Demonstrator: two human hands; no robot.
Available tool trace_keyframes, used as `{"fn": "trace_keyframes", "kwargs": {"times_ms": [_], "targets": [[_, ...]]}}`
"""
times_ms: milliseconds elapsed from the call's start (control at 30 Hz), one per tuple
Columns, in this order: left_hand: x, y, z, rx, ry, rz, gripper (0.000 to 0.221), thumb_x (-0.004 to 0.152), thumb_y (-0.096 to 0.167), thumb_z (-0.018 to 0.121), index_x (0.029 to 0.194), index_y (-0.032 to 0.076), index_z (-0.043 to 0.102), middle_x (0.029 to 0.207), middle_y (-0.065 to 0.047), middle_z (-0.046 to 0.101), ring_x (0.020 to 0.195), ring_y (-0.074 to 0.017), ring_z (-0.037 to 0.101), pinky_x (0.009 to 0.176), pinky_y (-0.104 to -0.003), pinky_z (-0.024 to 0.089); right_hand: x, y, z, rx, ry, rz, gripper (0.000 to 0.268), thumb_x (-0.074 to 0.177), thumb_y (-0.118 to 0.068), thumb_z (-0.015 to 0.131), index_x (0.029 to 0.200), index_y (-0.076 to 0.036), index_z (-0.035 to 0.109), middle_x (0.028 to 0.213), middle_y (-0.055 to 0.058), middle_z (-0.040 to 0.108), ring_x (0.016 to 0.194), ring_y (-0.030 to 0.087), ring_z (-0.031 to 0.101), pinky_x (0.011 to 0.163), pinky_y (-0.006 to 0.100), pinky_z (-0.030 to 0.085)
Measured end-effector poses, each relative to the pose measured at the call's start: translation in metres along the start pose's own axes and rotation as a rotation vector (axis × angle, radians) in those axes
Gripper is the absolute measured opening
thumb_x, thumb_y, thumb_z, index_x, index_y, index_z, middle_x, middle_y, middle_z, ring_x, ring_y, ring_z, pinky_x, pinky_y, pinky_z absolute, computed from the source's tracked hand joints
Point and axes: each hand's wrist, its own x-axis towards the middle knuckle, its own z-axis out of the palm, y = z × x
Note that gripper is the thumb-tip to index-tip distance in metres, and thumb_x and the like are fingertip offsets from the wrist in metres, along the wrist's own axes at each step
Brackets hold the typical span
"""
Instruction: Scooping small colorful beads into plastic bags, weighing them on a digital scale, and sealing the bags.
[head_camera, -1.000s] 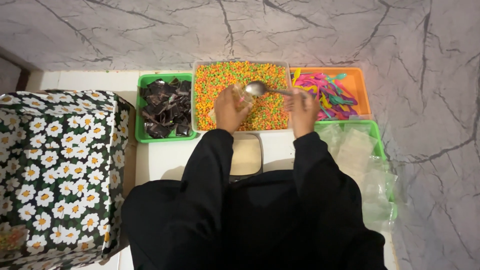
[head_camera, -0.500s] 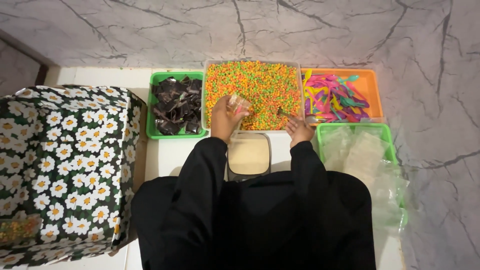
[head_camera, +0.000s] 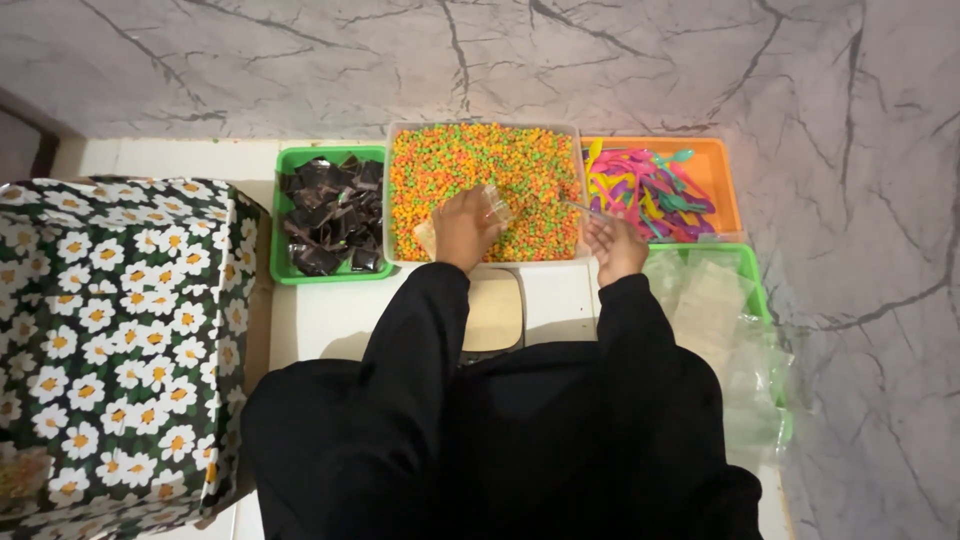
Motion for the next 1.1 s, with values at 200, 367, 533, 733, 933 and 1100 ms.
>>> {"fn": "trace_keyframes", "kwargs": {"times_ms": [200, 367, 533, 733, 933, 1100], "targets": [[0.017, 0.026, 0.003, 0.031, -0.057, -0.006, 0.074, 0.089, 0.036, 0.08, 0.152, 0.018, 0.046, 0.144, -0.009, 0.053, 0.14, -0.0326, 0.046, 0.119, -0.072, 0.022, -0.028, -0.032, 0.024, -0.153, -0.067, -0.063, 0.027, 0.098, -0.032, 0.067, 0.112, -0.009, 0.062, 0.093, 0.019, 0.073, 0.079, 0.024, 0.077, 0.075, 0.036, 0.07], [0.021, 0.039, -0.007, -0.041, -0.093, 0.007, 0.088, 0.083, 0.038, 0.087, 0.155, 0.017, 0.043, 0.147, -0.012, 0.051, 0.143, -0.036, 0.041, 0.118, -0.076, 0.018, -0.025, -0.03, 0.033, -0.232, -0.091, -0.099, 0.031, 0.099, -0.03, 0.065, 0.117, -0.005, 0.065, 0.088, 0.02, 0.074, 0.075, 0.023, 0.077, 0.071, 0.038, 0.07], [0.023, 0.036, -0.002, -0.068, -0.09, 0.014, 0.093, 0.079, 0.038, 0.09, 0.155, 0.014, 0.041, 0.148, -0.013, 0.049, 0.143, -0.0368, 0.041, 0.117, -0.076, 0.021, -0.047, -0.032, 0.054, -0.288, -0.148, -0.235, 0.028, 0.101, -0.026, 0.064, 0.115, -0.002, 0.069, 0.085, 0.022, 0.074, 0.071, 0.025, 0.078, 0.064, 0.038, 0.07], [0.012, 0.044, -0.032, -0.299, -0.009, -0.002, 0.079, 0.09, 0.031, 0.084, 0.152, 0.005, 0.042, 0.143, -0.02, 0.052, 0.14, -0.0408, 0.046, 0.118, -0.069, 0.027, -0.098, -0.048, 0.086, -0.56, -0.364, -0.681, 0.018, 0.106, -0.014, 0.062, 0.114, 0.0, 0.07, 0.09, 0.021, 0.075, 0.074, 0.024, 0.076, 0.061, 0.034, 0.066], [0.004, 0.032, -0.058, -0.49, 0.193, 0.041, 0.068, 0.084, 0.016, 0.088, 0.137, -0.001, 0.05, 0.124, -0.019, 0.06, 0.125, -0.0424, 0.058, 0.101, -0.048, 0.057, -0.089, -0.043, 0.079, -0.322, -0.059, -0.556, 0.019, 0.099, -0.018, 0.059, 0.108, -0.006, 0.07, 0.081, 0.017, 0.076, 0.065, 0.018, 0.074, 0.051, 0.027, 0.065], [-0.008, 0.016, -0.079, -0.482, 0.236, 0.01, 0.071, 0.075, 0.023, 0.092, 0.133, 0.006, 0.055, 0.119, -0.021, 0.065, 0.114, -0.0421, 0.064, 0.092, -0.052, 0.06, -0.05, 0.014, 0.022, -0.974, 0.307, -0.971, 0.023, 0.101, -0.032, 0.066, 0.087, -0.015, 0.076, 0.081, 0.012, 0.073, 0.084, 0.034, 0.072, 0.075, 0.045, 0.058]]}}
